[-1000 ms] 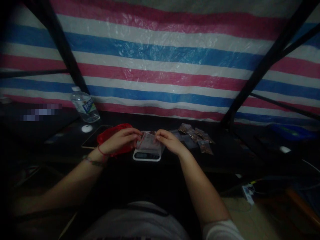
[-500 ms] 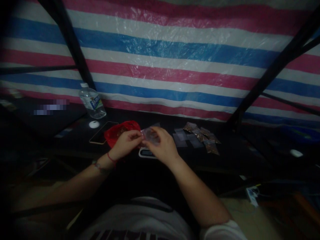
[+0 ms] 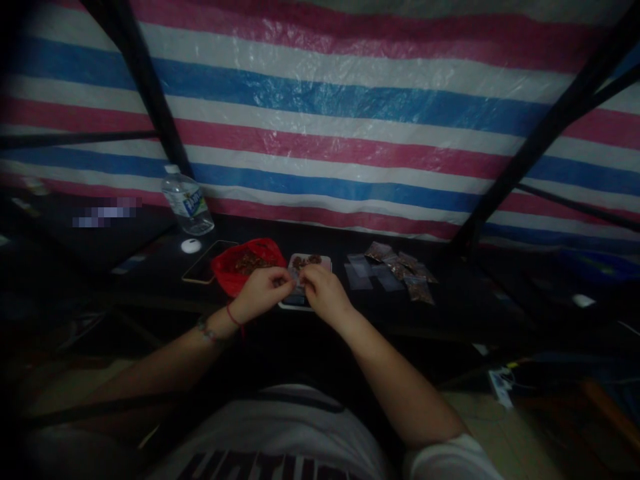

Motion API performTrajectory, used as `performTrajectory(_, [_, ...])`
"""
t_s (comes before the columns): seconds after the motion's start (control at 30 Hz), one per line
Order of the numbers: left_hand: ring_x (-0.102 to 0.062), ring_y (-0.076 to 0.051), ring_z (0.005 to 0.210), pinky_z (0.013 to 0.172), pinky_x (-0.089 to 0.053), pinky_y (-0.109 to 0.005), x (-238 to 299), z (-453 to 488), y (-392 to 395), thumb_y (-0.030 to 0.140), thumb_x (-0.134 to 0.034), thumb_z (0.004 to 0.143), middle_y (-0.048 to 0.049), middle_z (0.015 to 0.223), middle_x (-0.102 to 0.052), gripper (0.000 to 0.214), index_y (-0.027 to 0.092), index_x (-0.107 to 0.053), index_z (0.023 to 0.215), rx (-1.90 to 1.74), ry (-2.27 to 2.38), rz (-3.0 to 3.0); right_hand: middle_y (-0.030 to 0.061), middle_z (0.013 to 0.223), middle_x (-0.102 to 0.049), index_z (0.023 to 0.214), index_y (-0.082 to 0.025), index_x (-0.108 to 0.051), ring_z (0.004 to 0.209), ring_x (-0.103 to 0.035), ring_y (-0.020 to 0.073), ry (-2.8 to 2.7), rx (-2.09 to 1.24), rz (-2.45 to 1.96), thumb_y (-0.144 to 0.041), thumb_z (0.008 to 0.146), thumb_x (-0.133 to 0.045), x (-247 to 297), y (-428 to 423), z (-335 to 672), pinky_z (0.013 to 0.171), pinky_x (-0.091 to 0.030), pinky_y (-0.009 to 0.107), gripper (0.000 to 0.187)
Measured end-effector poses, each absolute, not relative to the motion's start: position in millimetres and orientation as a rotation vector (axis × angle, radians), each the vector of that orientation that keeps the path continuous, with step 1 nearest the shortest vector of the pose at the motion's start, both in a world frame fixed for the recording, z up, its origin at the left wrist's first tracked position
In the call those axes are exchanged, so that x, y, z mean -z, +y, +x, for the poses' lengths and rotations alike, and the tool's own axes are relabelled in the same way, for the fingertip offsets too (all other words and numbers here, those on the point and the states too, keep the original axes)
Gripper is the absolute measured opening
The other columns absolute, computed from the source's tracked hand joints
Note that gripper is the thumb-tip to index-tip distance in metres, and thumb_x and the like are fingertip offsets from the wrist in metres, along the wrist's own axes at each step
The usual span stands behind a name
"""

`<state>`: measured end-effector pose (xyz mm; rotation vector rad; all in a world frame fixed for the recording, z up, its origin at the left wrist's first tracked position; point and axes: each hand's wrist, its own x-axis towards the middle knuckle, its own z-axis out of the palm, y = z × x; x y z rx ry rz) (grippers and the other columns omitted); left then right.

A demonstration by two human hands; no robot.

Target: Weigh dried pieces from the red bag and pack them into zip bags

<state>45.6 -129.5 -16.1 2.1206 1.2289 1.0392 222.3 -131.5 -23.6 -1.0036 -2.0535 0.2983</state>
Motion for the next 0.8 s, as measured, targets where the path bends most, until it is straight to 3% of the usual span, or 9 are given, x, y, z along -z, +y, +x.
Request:
performTrajectory(0.07, [-0.054, -0.009, 0.052, 0.051, -0.037, -0.019, 17.7, 45.5, -128.2, 0.023, -0.057, 0.076, 0.0018, 0.058, -0.061, 0.016, 0.015, -0.065, 0.066, -1.017, 1.237, 2.141, 0.0090, 0.097, -0.067, 0.081, -0.017, -0.065, 0.094, -0.062, 0.0190, -2.140, -0.228, -0.962, 0.002, 0.074, -0.045, 24.8, -130.3, 221.0, 0.084, -0.049, 0.033, 0.028])
performTrajectory(0.17, [-0.055, -0.009, 0.055, 0.052, -0.037, -0.019, 17.9, 46.0, -129.4, 0.024, -0.056, 0.078, 0.0018, 0.059, -0.061, 0.017, 0.015, -0.064, 0.066, -0.959, 1.182, 2.228, 0.0091, 0.099, -0.067, 0.092, -0.016, -0.067, 0.094, -0.062, 0.0179, -2.233, -0.250, -0.972, 0.000, 0.078, -0.047, 24.3, -129.4, 220.1, 0.084, -0.048, 0.031, 0.029])
performTrajectory(0.3, [-0.056, -0.011, 0.059, 0.058, -0.041, -0.022, 13.3, 45.9, -134.1, 0.026, -0.055, 0.082, 0.0001, 0.063, -0.061, 0.019, 0.016, -0.062, 0.068, -0.945, 1.143, 2.364, 0.0045, 0.083, -0.069, 0.083, -0.017, -0.069, 0.079, -0.062, 0.0156, -2.308, -0.352, -0.995, -0.005, 0.079, -0.054, 22.7, -126.8, 222.3, 0.074, -0.047, 0.027, 0.020])
performTrajectory(0.37, [-0.060, -0.017, 0.074, 0.069, -0.045, -0.027, 10.1, 43.1, -133.8, 0.036, -0.059, 0.080, -0.0043, 0.075, -0.064, 0.020, 0.016, -0.064, 0.079, -1.012, 1.102, 2.498, 0.0034, 0.078, -0.069, 0.081, -0.018, -0.069, 0.074, -0.061, 0.0156, -2.252, -0.410, -1.033, -0.010, 0.078, -0.061, 22.6, -125.2, 223.3, 0.070, -0.045, 0.027, 0.012])
performTrajectory(0.47, [-0.055, -0.028, 0.107, 0.093, -0.041, -0.041, 8.1, 35.8, -127.7, 0.053, -0.070, 0.067, -0.0130, 0.111, -0.062, 0.058, 0.017, -0.060, 0.110, -0.995, 0.951, 2.738, 0.0022, 0.077, -0.069, 0.088, -0.018, -0.070, 0.068, -0.060, 0.0155, -2.164, -0.516, -1.088, -0.021, 0.072, -0.072, 22.2, -123.9, 222.2, 0.064, -0.044, 0.026, 0.016])
performTrajectory(0.53, [-0.051, -0.031, 0.114, 0.098, -0.037, -0.044, 9.8, 30.9, -122.1, 0.058, -0.072, 0.063, -0.0144, 0.122, -0.057, 0.076, 0.018, -0.052, 0.125, -0.893, 0.898, 2.814, 0.0021, 0.078, -0.069, 0.089, -0.017, -0.070, 0.066, -0.059, 0.0151, -2.145, -0.551, -1.108, -0.025, 0.070, -0.074, 21.8, -124.1, 219.7, 0.062, -0.043, 0.026, 0.021])
performTrajectory(0.8, [-0.057, -0.028, 0.108, 0.095, -0.041, -0.041, 21.8, 22.8, -108.1, 0.054, -0.068, 0.071, -0.0134, 0.116, -0.062, 0.071, 0.017, -0.049, 0.129, -0.868, 0.965, 2.757, 0.0015, 0.081, -0.068, 0.098, -0.018, -0.068, 0.063, -0.056, 0.0125, -2.056, -0.665, -1.094, -0.024, 0.077, -0.063, 30.4, -120.1, 210.2, 0.060, -0.043, 0.025, 0.023])
